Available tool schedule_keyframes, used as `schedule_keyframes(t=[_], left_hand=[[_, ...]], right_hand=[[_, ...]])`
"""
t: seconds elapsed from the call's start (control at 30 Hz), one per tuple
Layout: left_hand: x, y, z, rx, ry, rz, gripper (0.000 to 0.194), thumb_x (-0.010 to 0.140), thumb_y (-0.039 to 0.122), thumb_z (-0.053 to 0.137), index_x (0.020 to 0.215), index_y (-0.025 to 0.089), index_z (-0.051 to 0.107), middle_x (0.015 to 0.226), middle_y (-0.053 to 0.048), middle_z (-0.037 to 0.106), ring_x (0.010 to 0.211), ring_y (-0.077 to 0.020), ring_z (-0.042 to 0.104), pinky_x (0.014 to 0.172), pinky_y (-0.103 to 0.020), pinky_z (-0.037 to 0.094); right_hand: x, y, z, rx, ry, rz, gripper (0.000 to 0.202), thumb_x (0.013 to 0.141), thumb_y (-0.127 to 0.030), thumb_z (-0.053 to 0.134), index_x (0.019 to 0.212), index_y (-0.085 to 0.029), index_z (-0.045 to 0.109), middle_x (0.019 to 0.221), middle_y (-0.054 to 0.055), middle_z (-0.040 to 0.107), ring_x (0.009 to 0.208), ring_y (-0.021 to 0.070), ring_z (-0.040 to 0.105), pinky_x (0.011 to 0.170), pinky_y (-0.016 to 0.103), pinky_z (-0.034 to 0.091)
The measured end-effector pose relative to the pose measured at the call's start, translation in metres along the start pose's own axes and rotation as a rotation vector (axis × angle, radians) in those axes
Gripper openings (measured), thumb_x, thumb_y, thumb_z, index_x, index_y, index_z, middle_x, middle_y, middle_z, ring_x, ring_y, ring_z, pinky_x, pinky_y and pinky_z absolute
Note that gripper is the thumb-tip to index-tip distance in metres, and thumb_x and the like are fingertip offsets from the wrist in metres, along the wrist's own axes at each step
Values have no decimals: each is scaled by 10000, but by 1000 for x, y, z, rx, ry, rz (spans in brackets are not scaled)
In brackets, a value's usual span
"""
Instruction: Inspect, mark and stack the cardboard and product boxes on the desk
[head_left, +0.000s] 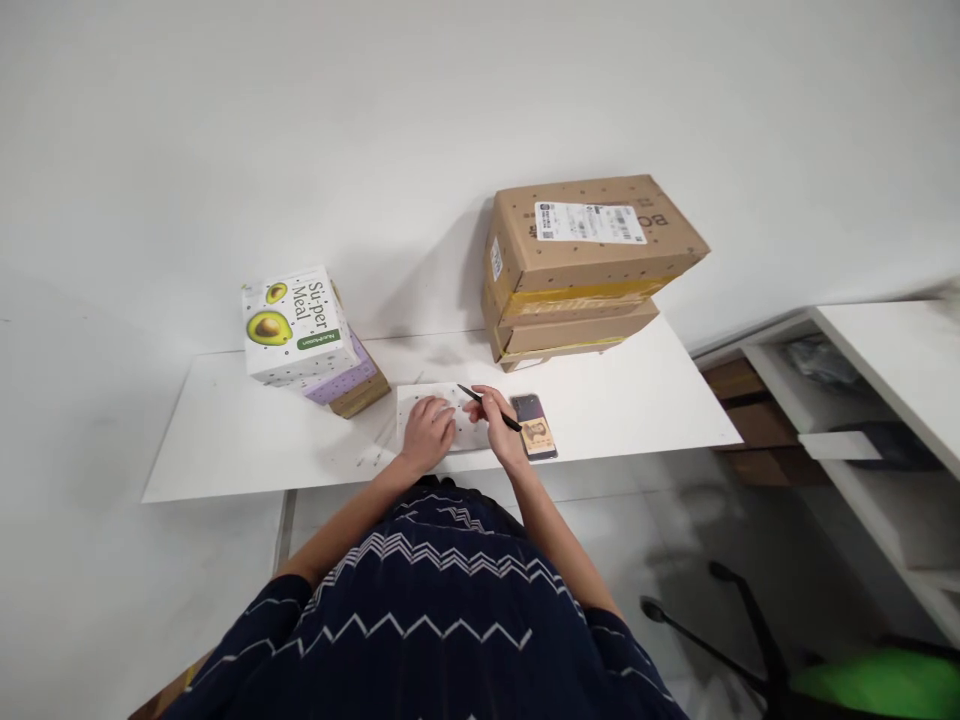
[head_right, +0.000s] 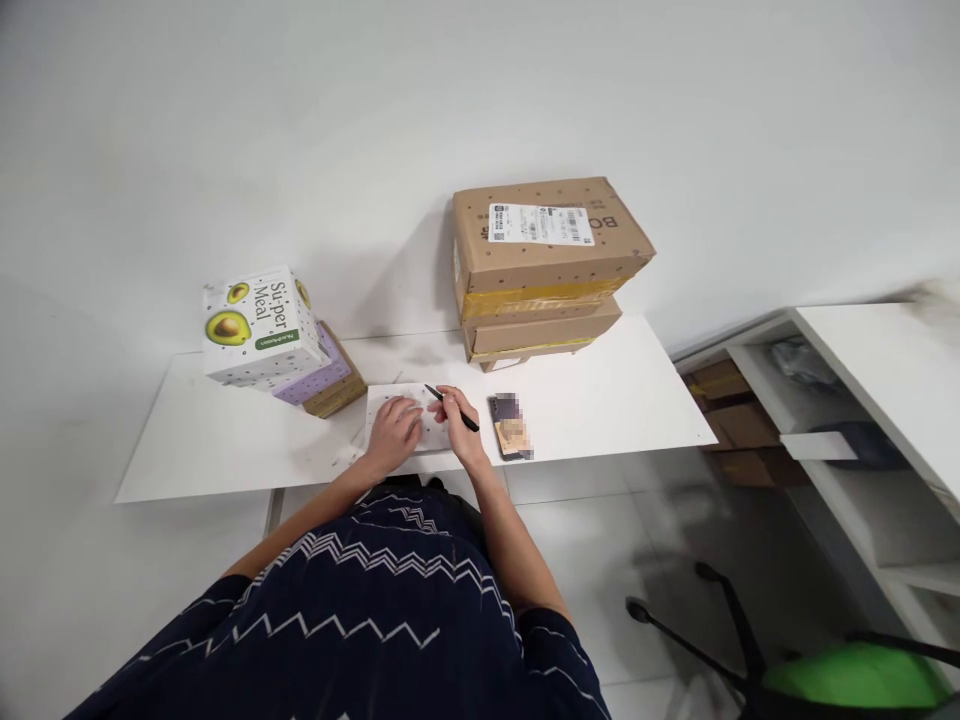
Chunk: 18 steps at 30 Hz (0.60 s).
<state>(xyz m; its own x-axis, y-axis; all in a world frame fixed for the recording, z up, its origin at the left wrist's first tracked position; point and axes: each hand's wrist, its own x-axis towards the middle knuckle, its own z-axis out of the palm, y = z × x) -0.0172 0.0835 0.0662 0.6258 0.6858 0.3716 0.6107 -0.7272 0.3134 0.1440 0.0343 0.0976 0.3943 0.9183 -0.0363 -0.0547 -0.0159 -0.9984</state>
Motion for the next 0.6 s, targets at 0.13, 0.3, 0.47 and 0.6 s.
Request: schedule_keyframes(t=[0.13,0.3,0.47,0.6], left_hand=[[-5,7,3,22,-20,73,251,938,220,501,1122,200,671,1165,-96,680,1178,-274,552,1022,-457,448],[-7,8,3,73,-64,59,293,940,232,502,1186,194,657,1226,-96,673,1182,-286,549,1006,-460,426],[-7,9,3,104,-94,24,343,938,241,505,1245,187,648,1307,-89,655,1236,-319,518,1046,-495,381],[-7,9,3,105,-113,12,355,938,251,505,1255,190,651,1318,-85,653,1246,-330,508,1048,-503,378]], right_hand=[[5,23,6,-153,27,-38,285,866,-470,565,970,-210,616,831,21,687,716,171,622,752,331,515],[5,35,7,-312,84,-115,209,864,-423,527,891,-216,539,720,-3,633,665,172,616,698,322,506],[6,36,8,-367,113,-160,253,886,-437,479,874,-201,566,752,34,665,686,178,626,707,327,521],[6,35,9,-391,133,-177,288,895,-441,460,869,-188,595,756,44,675,683,174,617,709,319,527]])
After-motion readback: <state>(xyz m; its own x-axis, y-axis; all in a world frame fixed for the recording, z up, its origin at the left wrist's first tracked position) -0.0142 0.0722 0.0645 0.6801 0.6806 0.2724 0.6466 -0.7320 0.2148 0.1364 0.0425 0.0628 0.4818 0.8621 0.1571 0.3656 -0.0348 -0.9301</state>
